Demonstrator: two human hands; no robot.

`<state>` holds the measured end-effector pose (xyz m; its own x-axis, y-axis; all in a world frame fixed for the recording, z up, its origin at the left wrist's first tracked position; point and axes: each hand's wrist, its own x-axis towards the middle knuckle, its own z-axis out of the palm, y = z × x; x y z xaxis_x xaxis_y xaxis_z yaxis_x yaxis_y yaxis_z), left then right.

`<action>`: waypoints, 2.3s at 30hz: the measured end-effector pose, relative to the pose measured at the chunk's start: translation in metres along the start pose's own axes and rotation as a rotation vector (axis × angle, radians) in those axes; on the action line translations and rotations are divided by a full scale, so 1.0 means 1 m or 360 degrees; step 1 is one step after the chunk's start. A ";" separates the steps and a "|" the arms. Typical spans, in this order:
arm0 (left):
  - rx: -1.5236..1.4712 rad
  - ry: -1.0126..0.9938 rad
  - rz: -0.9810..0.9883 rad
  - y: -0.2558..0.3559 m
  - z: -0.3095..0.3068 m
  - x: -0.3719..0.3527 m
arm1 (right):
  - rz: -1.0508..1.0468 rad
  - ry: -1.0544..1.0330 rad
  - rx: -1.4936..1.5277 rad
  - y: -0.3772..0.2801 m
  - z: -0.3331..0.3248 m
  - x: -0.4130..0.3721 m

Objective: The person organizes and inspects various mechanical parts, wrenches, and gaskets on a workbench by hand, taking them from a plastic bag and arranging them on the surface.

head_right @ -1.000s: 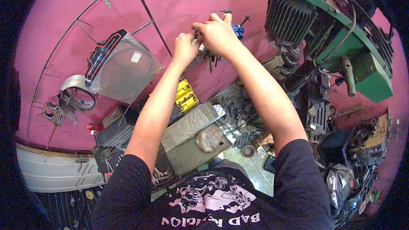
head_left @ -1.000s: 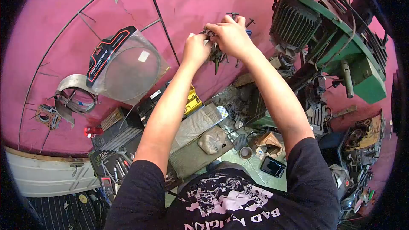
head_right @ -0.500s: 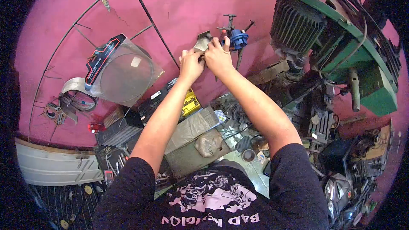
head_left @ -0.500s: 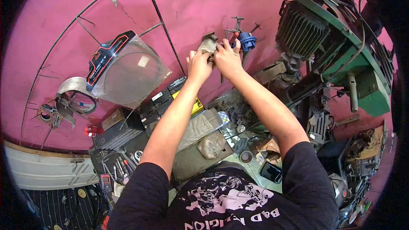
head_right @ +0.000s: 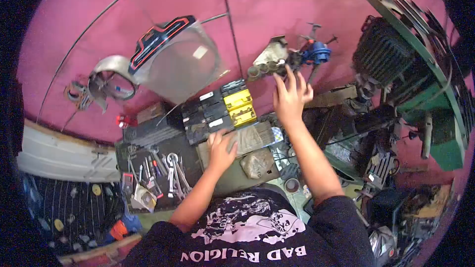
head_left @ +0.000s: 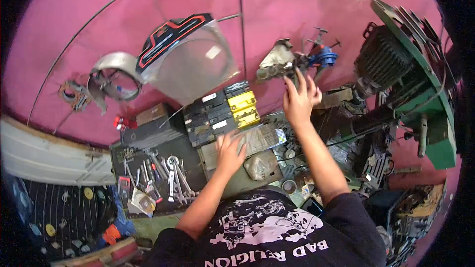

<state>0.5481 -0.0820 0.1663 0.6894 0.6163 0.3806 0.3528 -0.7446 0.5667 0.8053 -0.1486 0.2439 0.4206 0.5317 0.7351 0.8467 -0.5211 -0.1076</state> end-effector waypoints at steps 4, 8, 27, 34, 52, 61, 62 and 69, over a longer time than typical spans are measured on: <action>0.0358 -0.0279 -0.0540 -0.069 -0.035 -0.136 | 0.0016 -0.0688 0.0545 -0.069 -0.004 -0.115; 0.0874 -0.0361 -0.1102 -0.127 -0.068 -0.243 | -0.0671 -0.1680 0.1343 -0.154 -0.008 -0.212; 0.0728 -0.0563 -0.0773 -0.273 -0.167 -0.309 | -0.0456 -0.1885 0.0440 -0.417 0.022 -0.302; 0.0109 -0.0520 -0.1140 -0.306 -0.223 -0.292 | -0.0129 -0.1529 0.0252 -0.447 0.015 -0.327; -0.0844 -0.0831 -0.1196 -0.272 -0.271 -0.328 | 0.1966 -0.2799 0.2498 -0.510 -0.012 -0.338; -0.0712 -0.0564 -0.1491 -0.303 -0.281 -0.330 | 0.1959 -0.3111 0.2872 -0.503 -0.020 -0.321; -0.0983 -0.0437 -0.1629 -0.313 -0.268 -0.335 | 0.1976 -0.3101 0.2882 -0.503 -0.020 -0.324; -0.2287 -0.0617 -0.2185 -0.334 -0.237 -0.339 | 0.1948 -0.3384 0.2990 -0.493 -0.013 -0.349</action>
<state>0.0463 0.0187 0.0212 0.5979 0.2625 -0.7573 0.1334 0.8991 0.4170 0.2366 -0.0857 0.0490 -0.6315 0.6321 -0.4490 -0.5721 -0.7708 -0.2804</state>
